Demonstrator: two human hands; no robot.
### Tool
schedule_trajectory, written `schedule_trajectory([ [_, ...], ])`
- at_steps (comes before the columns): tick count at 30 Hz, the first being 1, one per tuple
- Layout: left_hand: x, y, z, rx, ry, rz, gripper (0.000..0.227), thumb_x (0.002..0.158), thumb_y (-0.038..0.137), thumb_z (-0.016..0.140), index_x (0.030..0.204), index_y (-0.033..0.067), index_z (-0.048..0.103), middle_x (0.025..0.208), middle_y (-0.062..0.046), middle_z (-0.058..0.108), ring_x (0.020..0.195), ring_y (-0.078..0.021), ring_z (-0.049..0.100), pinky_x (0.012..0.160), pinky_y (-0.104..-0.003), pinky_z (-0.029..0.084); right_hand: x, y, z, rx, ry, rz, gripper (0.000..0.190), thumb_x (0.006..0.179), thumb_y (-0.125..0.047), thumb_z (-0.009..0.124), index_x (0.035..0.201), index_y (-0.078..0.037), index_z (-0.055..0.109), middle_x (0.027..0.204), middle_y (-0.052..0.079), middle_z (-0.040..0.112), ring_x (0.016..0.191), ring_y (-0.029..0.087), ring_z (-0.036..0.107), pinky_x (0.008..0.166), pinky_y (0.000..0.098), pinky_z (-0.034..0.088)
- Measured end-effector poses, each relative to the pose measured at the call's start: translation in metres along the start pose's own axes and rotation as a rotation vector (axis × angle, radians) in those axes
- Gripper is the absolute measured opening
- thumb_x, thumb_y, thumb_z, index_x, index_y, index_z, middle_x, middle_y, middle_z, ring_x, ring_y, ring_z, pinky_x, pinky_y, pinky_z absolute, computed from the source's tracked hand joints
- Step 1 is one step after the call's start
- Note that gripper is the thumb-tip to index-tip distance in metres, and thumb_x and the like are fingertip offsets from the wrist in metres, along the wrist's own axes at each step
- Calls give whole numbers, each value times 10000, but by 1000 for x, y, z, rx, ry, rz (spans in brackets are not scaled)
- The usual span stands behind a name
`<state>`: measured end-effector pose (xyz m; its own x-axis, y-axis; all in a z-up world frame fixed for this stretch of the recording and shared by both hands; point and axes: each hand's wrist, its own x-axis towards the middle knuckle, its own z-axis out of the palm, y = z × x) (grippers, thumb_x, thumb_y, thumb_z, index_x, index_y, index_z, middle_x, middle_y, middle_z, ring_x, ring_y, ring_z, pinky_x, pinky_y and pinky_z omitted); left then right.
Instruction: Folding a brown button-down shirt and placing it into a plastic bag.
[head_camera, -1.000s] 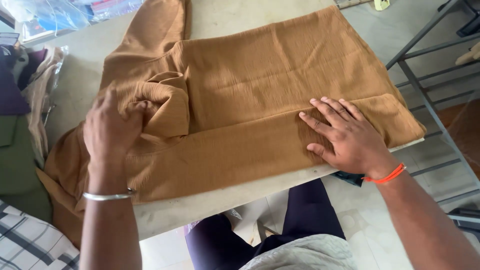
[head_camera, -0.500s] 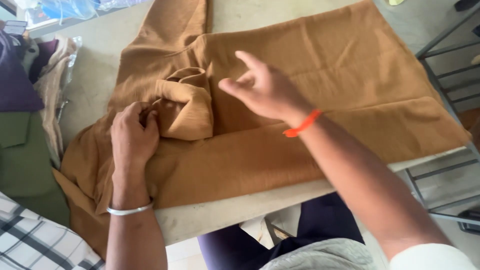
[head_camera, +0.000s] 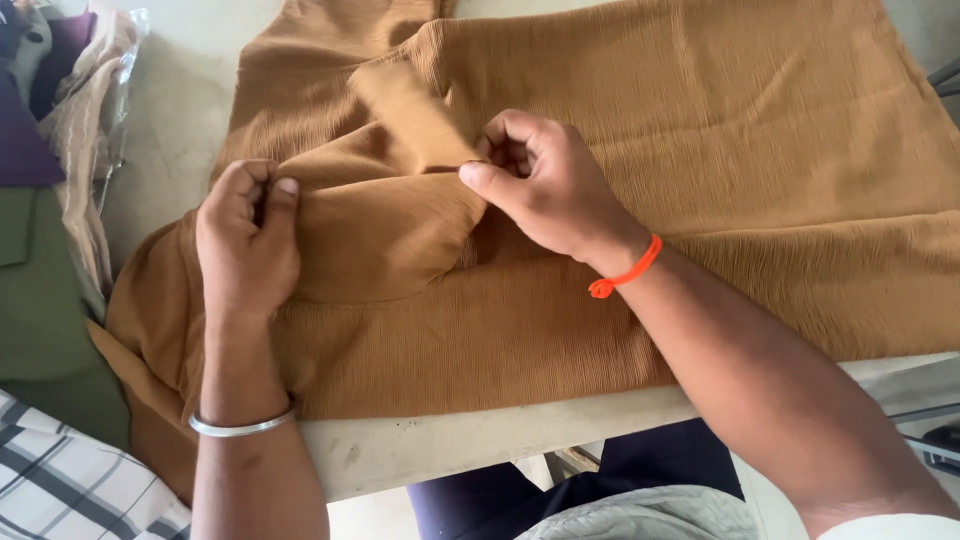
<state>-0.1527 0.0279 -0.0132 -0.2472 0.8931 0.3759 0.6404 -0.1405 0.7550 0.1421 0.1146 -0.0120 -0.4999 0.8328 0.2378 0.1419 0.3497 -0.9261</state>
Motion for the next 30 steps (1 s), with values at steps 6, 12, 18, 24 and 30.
schedule_trajectory([
  [6, -2, 0, -4, -211, -26, 27, 38, 1146, 13, 586, 1144, -20, 605, 951, 41, 589, 830, -15, 493, 745, -167, 416, -9, -7, -16, 597, -182, -63, 143, 994, -152, 700, 1112, -82, 660, 1116, 2, 696, 1096, 134, 659, 1047, 344, 589],
  [12, -4, 3, -7, -254, -29, 47, 43, 1152, -5, 575, 1169, -23, 610, 984, 41, 601, 852, -15, 501, 767, -165, 416, -20, 8, -13, 857, -258, -91, 143, 1022, -36, 706, 1104, -93, 603, 1101, -3, 638, 1086, 124, 598, 1042, 329, 500],
  [18, -5, 4, -12, -285, 12, 72, 55, 1165, -10, 581, 1215, -28, 594, 947, 42, 589, 813, -2, 480, 713, -153, 391, -15, -24, -15, 994, -245, -146, 425, 1001, 22, 751, 1312, -142, 513, 1260, 25, 523, 1221, 145, 544, 1102, 335, 497],
  [24, -8, 3, -20, -296, 38, 49, 46, 1185, -6, 589, 1180, -50, 599, 933, 31, 626, 796, 8, 500, 703, -142, 393, -16, -16, -10, 803, -162, -162, 739, 996, 55, 769, 1581, -162, 373, 1510, 92, 425, 1376, 193, 468, 1261, 354, 494],
  [30, -9, 8, -20, -258, 33, 68, 58, 1197, -4, 597, 1171, -55, 605, 916, 22, 640, 775, 9, 508, 691, -140, 402, -15, -25, -13, 689, -125, -206, 709, 1009, 17, 768, 1596, -141, 401, 1517, 124, 420, 1436, 225, 470, 1261, 340, 471],
])
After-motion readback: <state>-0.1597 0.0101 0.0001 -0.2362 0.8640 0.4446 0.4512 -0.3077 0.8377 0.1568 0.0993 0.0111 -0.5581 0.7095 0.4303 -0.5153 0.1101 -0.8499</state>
